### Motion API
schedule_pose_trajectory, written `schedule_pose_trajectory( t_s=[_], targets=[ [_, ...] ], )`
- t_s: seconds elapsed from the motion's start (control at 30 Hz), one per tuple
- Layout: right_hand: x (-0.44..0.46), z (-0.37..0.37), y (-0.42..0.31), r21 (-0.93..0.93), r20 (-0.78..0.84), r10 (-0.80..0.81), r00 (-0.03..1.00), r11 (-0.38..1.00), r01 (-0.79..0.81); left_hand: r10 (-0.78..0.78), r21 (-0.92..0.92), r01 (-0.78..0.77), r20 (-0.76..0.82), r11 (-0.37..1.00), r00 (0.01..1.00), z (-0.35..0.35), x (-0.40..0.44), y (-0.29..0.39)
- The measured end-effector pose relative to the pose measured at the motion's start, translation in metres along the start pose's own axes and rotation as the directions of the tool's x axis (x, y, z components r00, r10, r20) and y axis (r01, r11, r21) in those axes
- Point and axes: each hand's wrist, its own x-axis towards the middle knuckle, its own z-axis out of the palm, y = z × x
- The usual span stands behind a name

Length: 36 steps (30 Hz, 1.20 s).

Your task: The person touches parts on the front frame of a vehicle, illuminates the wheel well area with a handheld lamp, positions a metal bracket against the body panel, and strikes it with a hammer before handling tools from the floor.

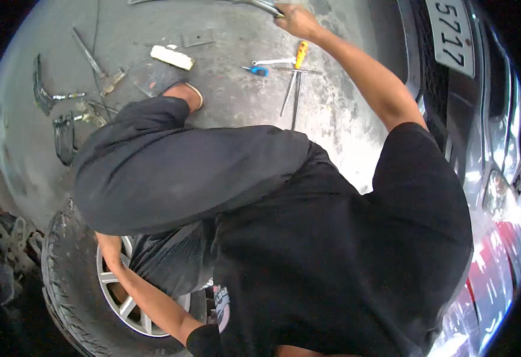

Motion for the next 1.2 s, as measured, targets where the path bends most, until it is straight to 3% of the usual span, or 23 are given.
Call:
schedule_pose_trajectory(
  t_s=[0.07,0.13,0.17,0.2,0.23,0.3,0.37,0.43,0.5,0.6,0.63,0.73,0.83,0.87,0.97,1.1,1.2],
  targets=[
    [-0.046,0.026,0.042,-0.071,-0.151,0.037,0.988,0.996,-0.048,0.035,0.04,-0.033,-0.035,0.999,0.999,0.0,-0.004,-0.018],
    [-0.099,0.043,0.055,-0.066,0.079,0.305,0.949,0.952,-0.3,0.04,0.057,-0.039,-0.024,0.998,0.999,-0.014,-0.008,-0.017],
    [-0.128,0.056,0.055,0.046,0.046,0.353,0.935,0.934,-0.355,0.036,0.059,-0.035,-0.018,0.998,0.999,-0.018,-0.006,-0.012],
    [-0.16,0.082,0.065,0.006,-0.062,0.3,0.952,0.954,-0.3,0.023,0.02,-0.021,-0.083,1.0,0.996,-0.021,-0.012,0.016],
    [-0.185,0.092,0.062,0.052,-0.02,0.38,0.925,0.924,-0.379,0.032,0.038,-0.03,-0.079,0.999,0.996,-0.028,-0.01,0.016],
    [-0.224,0.118,0.058,0.112,0.028,0.464,0.886,0.879,-0.464,-0.095,0.286,0.097,-0.018,0.953,0.995,-0.049,-0.01,-0.001],
    [-0.254,0.149,0.06,0.121,-0.024,0.47,0.883,0.878,-0.464,-0.103,0.273,0.103,-0.013,0.956,0.995,-0.054,-0.008,-0.003],
    [-0.262,0.166,0.053,0.157,-0.009,0.523,0.852,0.842,-0.516,-0.042,0.261,0.041,-0.004,0.964,0.999,-0.06,-0.005,-0.023],
    [-0.246,0.171,0.042,0.205,-0.007,0.553,0.833,0.816,-0.54,-0.051,0.281,0.057,-0.027,0.958,0.998,-0.056,-0.008,0.007],
    [-0.213,0.163,0.027,0.135,0.159,0.753,0.639,0.624,-0.769,-0.048,0.328,0.064,-0.055,0.942,0.997,-0.051,-0.013,0.042],
    [-0.209,0.166,0.025,0.154,0.162,0.745,0.647,0.629,-0.762,-0.003,0.384,0.03,-0.071,0.923,0.997,-0.051,-0.012,0.032],
    [-0.194,0.176,0.028,0.114,0.13,0.734,0.667,0.657,-0.745,-0.079,0.161,0.084,-0.038,0.983,0.996,-0.043,-0.019,0.072],
    [-0.191,0.189,0.033,0.085,0.066,0.661,0.747,0.742,-0.665,0.001,0.243,0.003,-0.013,0.97,1.0,-0.044,-0.022,0.059],
    [-0.181,0.175,0.024,0.075,0.1,0.693,0.714,0.71,-0.7,-0.105,0.246,0.115,-0.055,0.962,0.993,-0.041,-0.027,0.074],
    [-0.167,0.168,0.037,0.035,0.143,0.64,0.755,0.759,-0.65,-0.089,0.226,0.087,0.001,0.97,0.996,-0.044,-0.028,0.043],
    [-0.137,0.133,0.054,0.036,0.159,0.603,0.782,0.788,-0.615,-0.184,0.087,0.184,-0.018,0.979,0.983,-0.041,-0.039,0.037],
    [-0.12,0.114,0.064,0.036,0.191,0.531,0.826,0.837,-0.546,-0.139,0.032,0.14,-0.029,0.99,0.99,-0.036,-0.041,0.026]
  ],
)
